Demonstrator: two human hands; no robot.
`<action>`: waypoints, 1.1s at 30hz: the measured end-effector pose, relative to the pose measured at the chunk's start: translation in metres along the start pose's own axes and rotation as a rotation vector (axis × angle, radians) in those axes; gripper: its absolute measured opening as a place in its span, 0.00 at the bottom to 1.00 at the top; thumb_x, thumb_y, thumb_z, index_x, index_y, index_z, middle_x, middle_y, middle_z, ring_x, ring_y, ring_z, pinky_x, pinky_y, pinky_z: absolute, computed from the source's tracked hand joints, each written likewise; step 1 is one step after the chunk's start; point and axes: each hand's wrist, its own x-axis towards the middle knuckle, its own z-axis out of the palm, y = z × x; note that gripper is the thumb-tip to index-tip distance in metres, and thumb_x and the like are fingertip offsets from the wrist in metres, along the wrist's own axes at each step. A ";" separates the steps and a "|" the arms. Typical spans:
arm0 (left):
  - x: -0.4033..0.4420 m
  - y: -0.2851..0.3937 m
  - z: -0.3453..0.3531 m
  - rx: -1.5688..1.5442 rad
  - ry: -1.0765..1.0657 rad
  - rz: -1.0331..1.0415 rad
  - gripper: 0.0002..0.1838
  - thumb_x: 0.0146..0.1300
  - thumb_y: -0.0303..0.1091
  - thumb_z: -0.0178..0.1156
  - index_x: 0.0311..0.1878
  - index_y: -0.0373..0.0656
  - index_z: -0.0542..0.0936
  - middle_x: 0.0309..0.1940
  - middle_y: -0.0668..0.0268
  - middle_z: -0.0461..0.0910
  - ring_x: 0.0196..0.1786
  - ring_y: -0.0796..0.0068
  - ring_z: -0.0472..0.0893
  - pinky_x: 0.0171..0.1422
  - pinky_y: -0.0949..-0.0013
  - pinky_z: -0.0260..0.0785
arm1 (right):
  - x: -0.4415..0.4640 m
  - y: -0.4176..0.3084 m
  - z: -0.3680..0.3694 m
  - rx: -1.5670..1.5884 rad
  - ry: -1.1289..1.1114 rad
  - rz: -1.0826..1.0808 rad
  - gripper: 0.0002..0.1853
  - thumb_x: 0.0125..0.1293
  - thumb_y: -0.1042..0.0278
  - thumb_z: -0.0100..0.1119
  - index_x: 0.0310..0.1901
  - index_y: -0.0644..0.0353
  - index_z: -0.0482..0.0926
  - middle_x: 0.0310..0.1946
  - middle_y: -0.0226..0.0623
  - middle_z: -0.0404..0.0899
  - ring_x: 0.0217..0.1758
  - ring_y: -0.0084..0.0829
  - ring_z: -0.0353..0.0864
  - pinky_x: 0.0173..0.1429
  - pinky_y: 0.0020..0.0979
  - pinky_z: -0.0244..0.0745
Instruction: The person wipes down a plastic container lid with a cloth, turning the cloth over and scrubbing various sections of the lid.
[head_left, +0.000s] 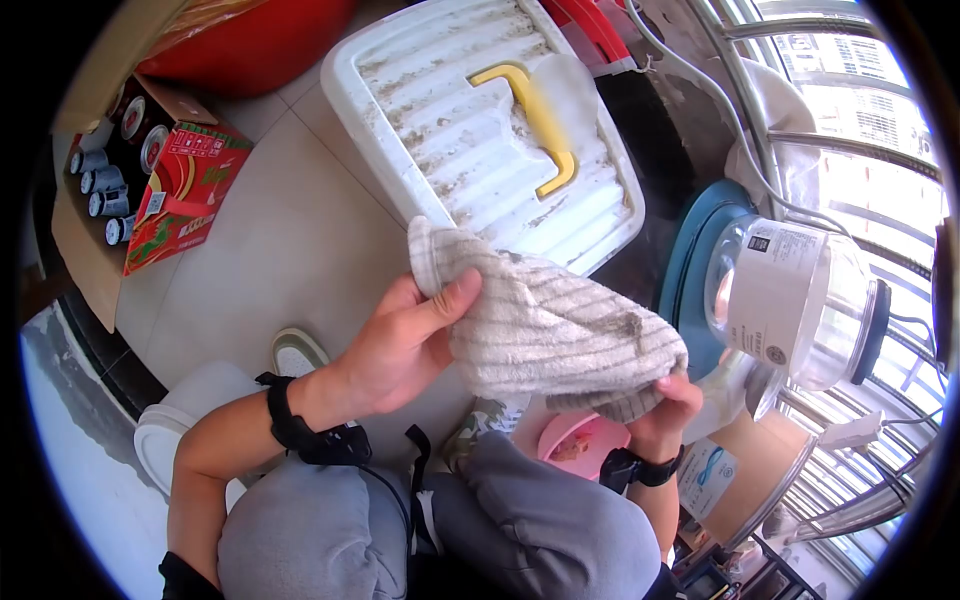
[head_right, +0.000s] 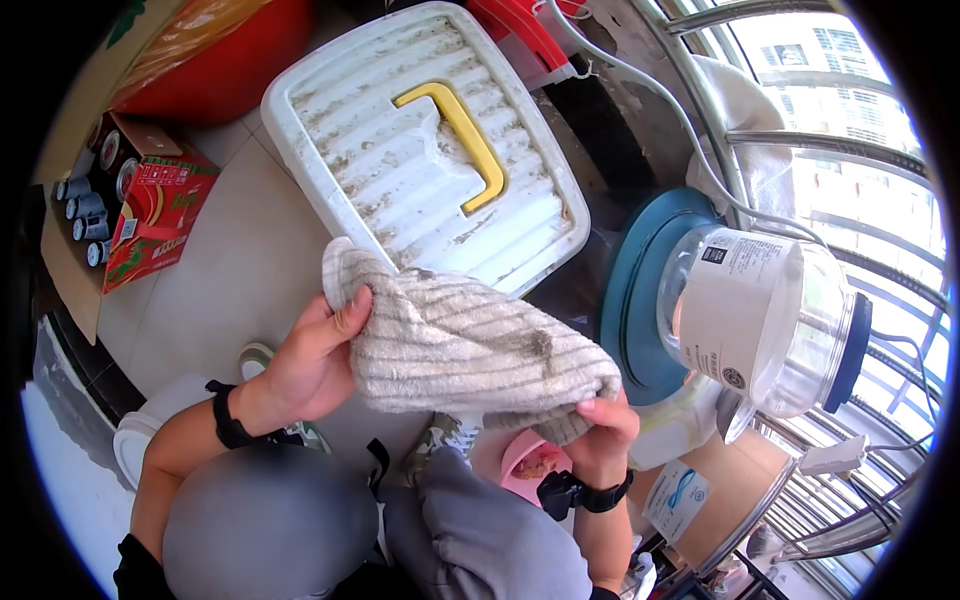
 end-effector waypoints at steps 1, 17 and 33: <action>0.000 0.001 0.000 -0.009 0.010 -0.010 0.26 0.77 0.44 0.59 0.69 0.37 0.71 0.64 0.61 0.78 0.66 0.71 0.77 0.72 0.63 0.70 | -0.001 0.002 -0.005 -0.002 -0.001 -0.004 0.40 0.50 0.70 0.61 0.67 0.76 0.67 0.62 0.58 0.77 0.65 0.50 0.78 0.74 0.47 0.69; 0.000 -0.024 0.017 0.168 -0.263 -0.179 0.15 0.76 0.32 0.58 0.61 0.35 0.77 0.58 0.58 0.82 0.60 0.66 0.82 0.71 0.60 0.68 | -0.005 -0.029 0.060 0.128 -0.093 -0.307 0.55 0.41 0.64 0.65 0.75 0.71 0.58 0.73 0.56 0.66 0.76 0.58 0.65 0.81 0.56 0.57; 0.014 -0.042 -0.003 0.414 -0.052 -0.111 0.21 0.79 0.37 0.52 0.67 0.32 0.69 0.50 0.53 0.82 0.51 0.60 0.84 0.62 0.61 0.76 | 0.103 0.032 0.060 -0.996 0.087 -0.487 0.35 0.69 0.73 0.64 0.73 0.72 0.61 0.69 0.49 0.70 0.73 0.37 0.70 0.77 0.37 0.61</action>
